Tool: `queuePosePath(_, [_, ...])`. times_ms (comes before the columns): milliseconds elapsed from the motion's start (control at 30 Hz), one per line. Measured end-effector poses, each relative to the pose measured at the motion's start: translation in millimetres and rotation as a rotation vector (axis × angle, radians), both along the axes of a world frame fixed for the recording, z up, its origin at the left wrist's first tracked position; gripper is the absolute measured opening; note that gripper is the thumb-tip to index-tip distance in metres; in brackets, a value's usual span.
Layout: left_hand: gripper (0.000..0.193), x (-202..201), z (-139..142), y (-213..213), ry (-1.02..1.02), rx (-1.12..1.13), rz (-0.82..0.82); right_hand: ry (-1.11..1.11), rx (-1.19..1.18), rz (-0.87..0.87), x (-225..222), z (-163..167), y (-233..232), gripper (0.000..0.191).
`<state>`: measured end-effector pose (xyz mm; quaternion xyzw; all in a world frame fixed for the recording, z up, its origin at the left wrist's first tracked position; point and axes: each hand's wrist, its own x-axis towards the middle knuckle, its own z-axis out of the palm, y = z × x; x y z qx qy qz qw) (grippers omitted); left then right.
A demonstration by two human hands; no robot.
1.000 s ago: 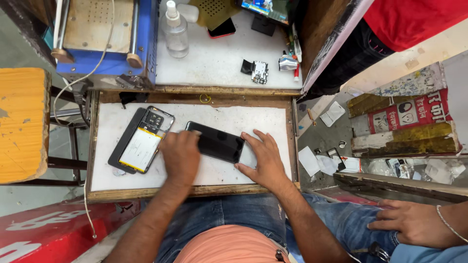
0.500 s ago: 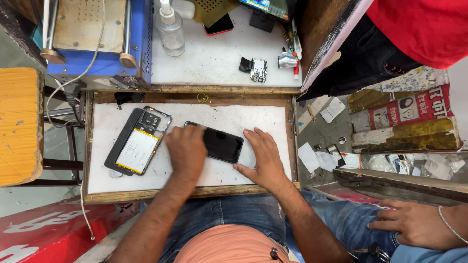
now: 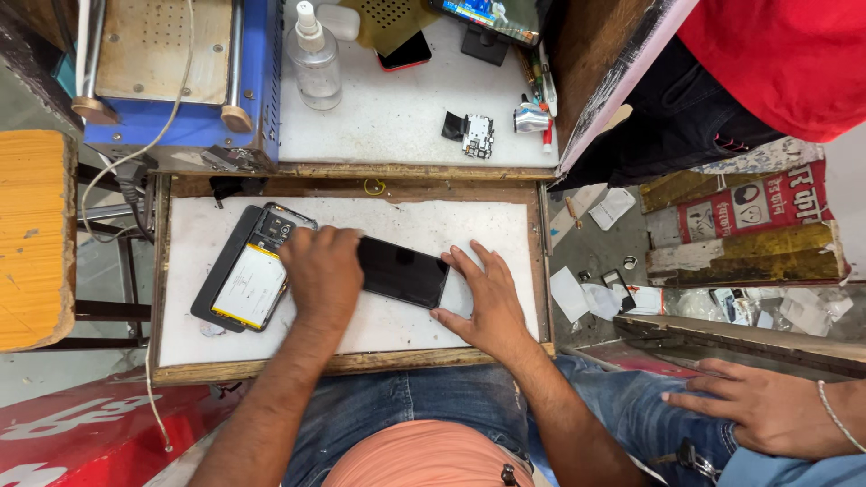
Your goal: The person cleans the screen of a smartphone with a cloth, then opens the device to access the internal components. They remove the back cover and frame, place a metal frame over the internals, and reassemble the phone. The person handles the phone and its parts throughout the process.
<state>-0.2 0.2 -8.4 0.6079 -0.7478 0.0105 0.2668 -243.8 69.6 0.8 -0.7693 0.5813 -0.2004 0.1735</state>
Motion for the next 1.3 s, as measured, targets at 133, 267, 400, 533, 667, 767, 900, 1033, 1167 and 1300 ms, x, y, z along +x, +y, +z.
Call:
queuePosePath(133, [0.012,11.8,-1.3,0.7,0.007,-0.029,-0.004,-0.009,0.003,0.0,1.4,1.9,-0.8,0.096])
queuePosePath(267, [0.016,15.1,1.1,22.7,-0.017,-0.024,0.006,-0.016,0.001,-0.007,2.1,4.9,1.5,0.096])
queuePosePath(400, [0.016,25.4,-0.9,50.2,0.004,-0.014,0.025,-0.019,0.003,-0.009,2.9,8.1,1.1,0.096])
queuePosePath(533, [0.017,21.9,-11.8,54.5,0.025,-0.044,0.024,-0.025,0.004,0.002,2.9,11.8,0.9,0.094])
queuePosePath(667, [0.023,-15.3,-17.2,63.2,0.129,-0.023,-0.098,-0.044,-0.003,0.047,1.0,12.8,3.1,0.085])
queuePosePath(767, [0.028,-52.9,-15.1,82.9,0.147,0.005,-0.264,-0.087,-0.052,0.063,-0.7,9.8,5.3,0.078])
queuePosePath(900, [0.024,-60.4,-9.1,80.8,0.209,0.003,-0.368,-0.083,-0.051,0.052,-0.9,4.8,6.1,0.075])
queuePosePath(1033, [0.016,-0.1,-3.8,47.6,0.296,0.043,-0.176,-0.099,-0.052,0.057,-0.9,4.5,3.7,0.074])
queuePosePath(1167, [0.013,31.3,-2.8,37.9,0.094,-0.065,0.007,-0.108,-0.066,0.042,0.8,6.7,4.4,0.072])
queuePosePath(1300, [0.024,-9.7,-11.8,55.0,0.057,-0.02,-0.068,-0.09,-0.093,0.036,2.2,6.9,3.6,0.07])
